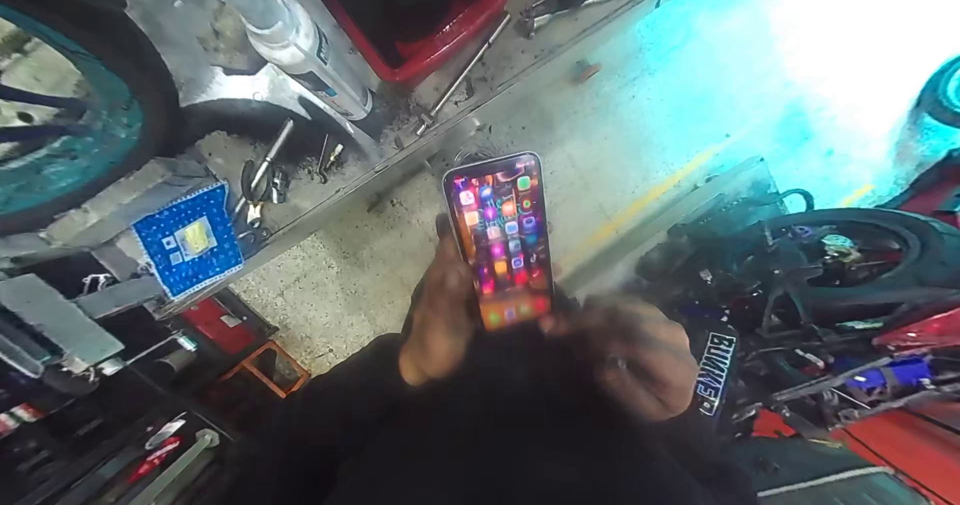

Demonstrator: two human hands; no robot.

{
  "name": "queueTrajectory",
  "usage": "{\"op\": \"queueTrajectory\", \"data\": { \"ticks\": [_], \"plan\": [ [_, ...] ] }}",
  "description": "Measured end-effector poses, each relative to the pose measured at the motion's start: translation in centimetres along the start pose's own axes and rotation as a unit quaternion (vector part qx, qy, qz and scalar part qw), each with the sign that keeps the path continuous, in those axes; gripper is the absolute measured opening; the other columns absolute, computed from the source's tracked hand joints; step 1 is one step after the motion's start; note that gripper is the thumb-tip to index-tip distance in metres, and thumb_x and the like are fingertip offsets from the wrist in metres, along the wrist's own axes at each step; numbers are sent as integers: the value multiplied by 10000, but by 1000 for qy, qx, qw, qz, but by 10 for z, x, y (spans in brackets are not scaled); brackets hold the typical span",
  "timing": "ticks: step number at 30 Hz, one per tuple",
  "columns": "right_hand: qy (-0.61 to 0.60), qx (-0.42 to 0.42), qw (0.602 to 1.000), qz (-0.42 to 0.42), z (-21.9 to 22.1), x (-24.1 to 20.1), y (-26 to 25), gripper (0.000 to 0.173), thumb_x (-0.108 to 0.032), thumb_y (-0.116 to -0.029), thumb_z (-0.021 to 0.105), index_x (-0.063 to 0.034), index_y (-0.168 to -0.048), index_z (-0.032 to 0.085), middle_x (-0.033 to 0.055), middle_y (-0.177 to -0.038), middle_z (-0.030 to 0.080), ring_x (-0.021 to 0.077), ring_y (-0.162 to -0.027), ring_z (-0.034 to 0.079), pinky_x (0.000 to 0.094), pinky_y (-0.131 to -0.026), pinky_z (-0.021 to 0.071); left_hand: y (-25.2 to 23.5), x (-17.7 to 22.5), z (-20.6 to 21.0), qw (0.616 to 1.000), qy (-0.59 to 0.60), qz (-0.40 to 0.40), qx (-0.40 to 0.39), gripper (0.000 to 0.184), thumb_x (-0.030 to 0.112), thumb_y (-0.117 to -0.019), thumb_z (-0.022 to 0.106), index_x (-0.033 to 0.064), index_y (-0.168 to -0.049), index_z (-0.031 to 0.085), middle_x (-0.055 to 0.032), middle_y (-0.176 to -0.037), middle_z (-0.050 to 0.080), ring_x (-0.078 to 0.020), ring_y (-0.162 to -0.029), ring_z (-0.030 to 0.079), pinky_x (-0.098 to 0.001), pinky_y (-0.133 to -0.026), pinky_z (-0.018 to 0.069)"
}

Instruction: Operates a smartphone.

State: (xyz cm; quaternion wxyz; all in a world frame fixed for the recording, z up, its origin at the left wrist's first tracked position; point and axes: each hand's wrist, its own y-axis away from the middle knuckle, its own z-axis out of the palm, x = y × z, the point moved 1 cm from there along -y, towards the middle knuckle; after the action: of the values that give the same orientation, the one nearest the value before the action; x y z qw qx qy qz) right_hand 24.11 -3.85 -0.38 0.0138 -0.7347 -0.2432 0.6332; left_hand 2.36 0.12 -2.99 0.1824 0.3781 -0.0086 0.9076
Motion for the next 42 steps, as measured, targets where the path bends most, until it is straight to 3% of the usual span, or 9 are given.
{"op": "queueTrajectory", "data": {
  "ticks": [5,8,12,19,22,28,33,39,42],
  "plan": [
    [11,43,999,16,3,4,0,285,-299,-1074,537,-59,-966,647,117,-1030,745,180,-934,728,318,-845,608,-2,-1,3,1000,-17,7,-6,749,577,-1035,463,114,-1570,218,-124,-1458,524,-308,-1331,552,-540,-1090,495],
    [25,62,997,23,2,3,-1,279,-285,-1076,535,-49,-982,650,123,-1050,746,182,-958,732,327,-872,613,-2,-3,5,1000,-19,8,-10,699,574,-1033,473,130,-1535,274,-110,-1430,551,-301,-1307,573,-539,-1081,505],
    [47,64,996,27,2,2,-2,285,-282,-1079,525,-39,-1015,658,132,-1124,744,137,-935,724,278,-832,600,0,-6,6,999,-42,10,-22,716,574,-1038,458,110,-1548,263,-78,-1451,536,-246,-1335,549,-493,-1127,472],
    [49,48,997,26,6,2,-2,295,-279,-1081,523,-26,-1025,662,151,-1162,741,160,-990,731,297,-876,602,2,-11,7,995,-79,18,-53,751,566,-1063,398,58,-1567,171,-82,-1466,506,-220,-1342,537,-471,-1138,469],
    [67,55,996,31,10,5,-3,266,-220,-1072,541,5,-1010,670,193,-1168,741,238,-1085,734,370,-947,612,3,-11,7,994,-94,25,-53,725,553,-1068,397,58,-1557,194,-52,-1458,516,-184,-1340,535,-446,-1145,461],
    [80,0,997,-3,17,-5,-14,303,-243,-1067,556,12,-978,693,191,-1092,756,211,-972,751,332,-847,618,3,-16,7,989,-131,26,-62,761,570,-1077,327,-5,-1552,172,-44,-1464,509,-134,-1346,518,-386,-1160,444],
    [123,38,992,5,-2,-10,-28,345,-260,-1088,514,24,-999,688,214,-1189,734,182,-1007,746,297,-875,601,4,-20,11,988,-119,1,-97,773,576,-1071,336,-24,-1536,185,-40,-1443,527,-130,-1337,530,-383,-1156,456],
    [114,51,992,-18,4,-8,-37,320,-233,-1076,543,36,-986,694,229,-1126,744,249,-1066,742,351,-912,614,5,-21,13,984,-129,0,-124,776,575,-1074,328,-39,-1529,197,-33,-1426,536,-103,-1329,529,-355,-1152,453],
    [99,55,994,-6,8,-4,-38,327,-216,-1078,530,53,-1003,701,232,-1116,745,235,-1032,743,353,-883,613,6,-21,13,982,-143,6,-125,761,565,-1082,308,-41,-1531,203,-31,-1424,536,-96,-1325,526,-346,-1155,449]
  ]
}}
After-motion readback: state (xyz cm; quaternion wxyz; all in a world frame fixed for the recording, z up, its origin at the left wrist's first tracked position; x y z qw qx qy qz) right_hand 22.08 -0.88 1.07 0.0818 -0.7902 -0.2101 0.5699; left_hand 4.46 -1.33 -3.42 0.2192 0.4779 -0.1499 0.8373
